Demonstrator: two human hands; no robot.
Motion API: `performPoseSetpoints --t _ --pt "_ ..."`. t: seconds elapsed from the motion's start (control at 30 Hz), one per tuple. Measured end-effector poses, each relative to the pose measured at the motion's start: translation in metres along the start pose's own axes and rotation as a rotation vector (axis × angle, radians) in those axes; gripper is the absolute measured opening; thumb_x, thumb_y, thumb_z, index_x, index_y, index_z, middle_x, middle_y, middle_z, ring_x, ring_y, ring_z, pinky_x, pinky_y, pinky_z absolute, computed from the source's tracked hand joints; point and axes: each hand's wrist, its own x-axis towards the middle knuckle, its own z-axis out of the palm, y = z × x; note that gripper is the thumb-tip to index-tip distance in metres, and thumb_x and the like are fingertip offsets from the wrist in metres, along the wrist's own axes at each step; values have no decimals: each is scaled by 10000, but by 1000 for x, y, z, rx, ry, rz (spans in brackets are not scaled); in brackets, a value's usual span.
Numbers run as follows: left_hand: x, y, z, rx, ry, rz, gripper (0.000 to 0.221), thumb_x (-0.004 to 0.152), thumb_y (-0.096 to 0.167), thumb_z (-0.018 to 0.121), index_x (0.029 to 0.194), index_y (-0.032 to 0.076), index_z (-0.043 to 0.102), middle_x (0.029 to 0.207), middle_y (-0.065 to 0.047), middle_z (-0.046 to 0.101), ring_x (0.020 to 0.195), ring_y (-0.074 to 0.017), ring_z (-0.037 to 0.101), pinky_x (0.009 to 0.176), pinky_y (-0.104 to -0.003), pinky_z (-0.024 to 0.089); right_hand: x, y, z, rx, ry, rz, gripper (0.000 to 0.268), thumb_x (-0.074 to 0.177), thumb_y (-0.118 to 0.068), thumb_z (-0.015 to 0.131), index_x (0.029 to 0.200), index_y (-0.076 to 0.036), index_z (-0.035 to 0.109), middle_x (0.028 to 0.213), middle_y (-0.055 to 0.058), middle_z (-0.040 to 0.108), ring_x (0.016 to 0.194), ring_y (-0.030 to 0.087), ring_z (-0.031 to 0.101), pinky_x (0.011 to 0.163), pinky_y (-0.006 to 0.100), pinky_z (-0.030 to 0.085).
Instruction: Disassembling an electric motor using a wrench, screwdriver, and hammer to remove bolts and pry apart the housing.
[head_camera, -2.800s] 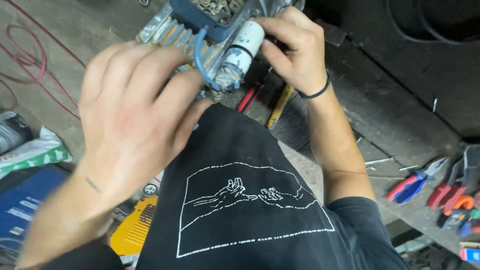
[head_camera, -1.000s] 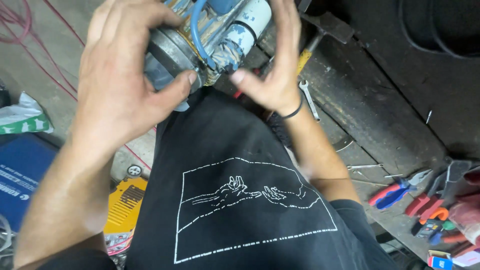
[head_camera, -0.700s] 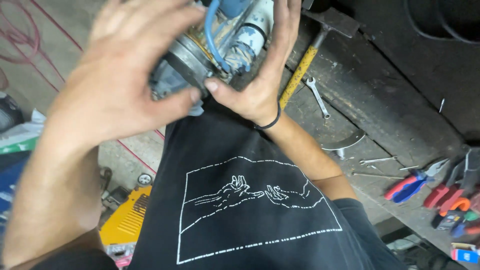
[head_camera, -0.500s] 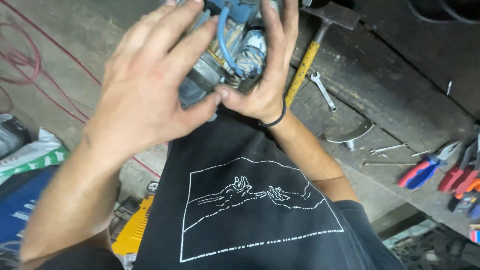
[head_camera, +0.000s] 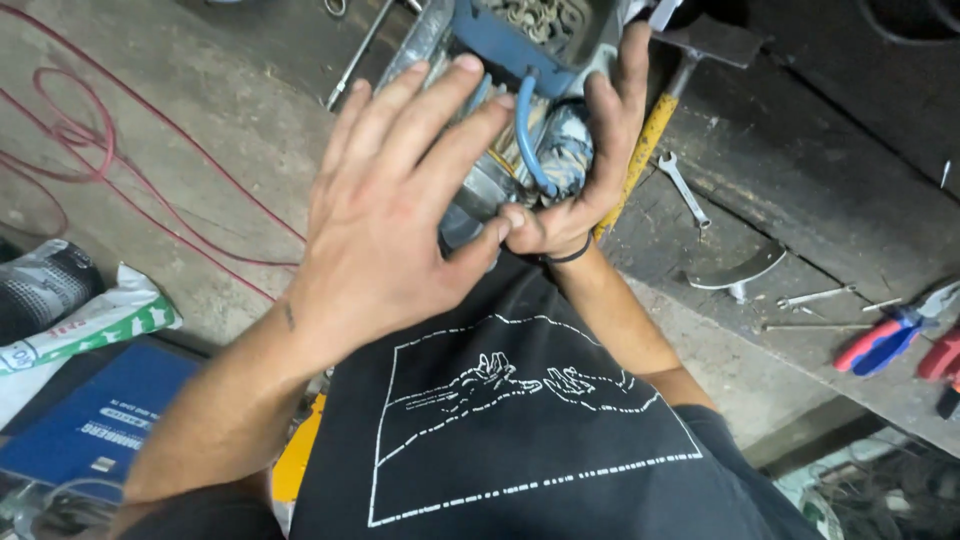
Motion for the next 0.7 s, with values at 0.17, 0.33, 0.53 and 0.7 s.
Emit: performPoseSetpoints --t 0.17,0.33,0.53,0.7 --pt "0 1 2 39 43 34 563 1024 456 588 1448 87 611 1544 -135 519 1444 -377 477 1211 -569 326 -3 -4 -4 64 -40 93 884 782 -656 712 1507 -182 535 1719 129 285 1671 303 284 1447 621 274" --pt "3 -11 -2 49 -25 139 640 978 469 696 1455 55 593 1548 -190 486 1427 -426 464 1203 -589 353 -10 1 -32 -16 -137 126 994 794 -671 716 1598 -178 401 1722 132 274 1679 308 259 1458 589 222" --pt "27 -48 -19 26 -131 489 780 943 681 609 1347 16 665 1466 -284 539 1423 -500 422 1186 -680 301 -57 -3 -92 -588 -178 359 424 1029 -371 642 1283 -32 617 1316 172 627 1262 354 602 1112 478 462" --pt "51 -86 -8 -87 -143 827 611 930 616 672 1188 72 768 1302 -225 682 1252 -427 589 1193 -660 299 -115 -22 -109 -878 -107 639 276 1032 -283 636 1185 -55 668 1141 108 712 1074 320 651 950 417 484"
